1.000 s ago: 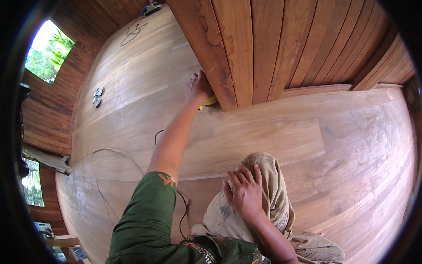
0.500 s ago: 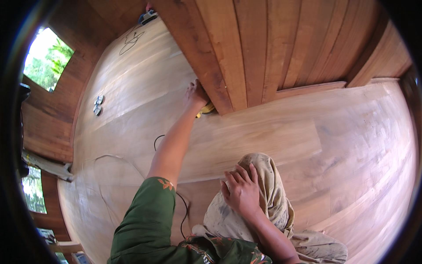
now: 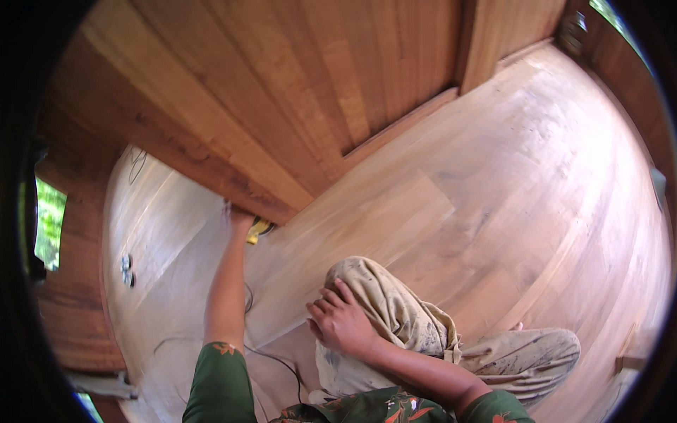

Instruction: The person uses a yellow orbital sander to smooth a wooden floor, focusing on edges near a wall and around a central pillar. The person moves the sander in circular motions and briefly inspects the sanding disc.

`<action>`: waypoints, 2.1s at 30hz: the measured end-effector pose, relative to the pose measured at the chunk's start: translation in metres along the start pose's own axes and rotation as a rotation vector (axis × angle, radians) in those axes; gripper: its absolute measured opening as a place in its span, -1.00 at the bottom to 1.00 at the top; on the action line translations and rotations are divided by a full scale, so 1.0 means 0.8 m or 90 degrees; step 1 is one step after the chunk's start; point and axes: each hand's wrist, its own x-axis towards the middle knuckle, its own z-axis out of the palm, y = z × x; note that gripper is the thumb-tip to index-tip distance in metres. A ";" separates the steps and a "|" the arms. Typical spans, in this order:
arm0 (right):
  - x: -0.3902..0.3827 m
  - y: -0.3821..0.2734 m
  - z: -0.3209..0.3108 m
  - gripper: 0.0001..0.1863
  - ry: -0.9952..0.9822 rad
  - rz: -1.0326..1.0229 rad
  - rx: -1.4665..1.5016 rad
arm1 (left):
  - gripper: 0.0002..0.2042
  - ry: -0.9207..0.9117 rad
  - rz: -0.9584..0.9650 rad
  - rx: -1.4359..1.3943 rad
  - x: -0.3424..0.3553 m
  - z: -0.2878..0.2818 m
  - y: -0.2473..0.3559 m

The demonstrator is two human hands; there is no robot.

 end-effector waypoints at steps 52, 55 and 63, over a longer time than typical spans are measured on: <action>-0.176 0.100 0.017 -0.36 0.089 -0.356 0.000 | -0.41 0.006 0.250 -0.330 0.036 0.015 0.358; -0.175 0.099 0.013 -0.34 0.046 -0.347 -0.001 | -0.41 0.000 0.254 -0.329 0.034 0.020 0.363; -0.175 0.100 0.014 -0.33 0.076 -0.359 0.018 | -0.43 -0.007 0.254 -0.326 0.034 0.026 0.363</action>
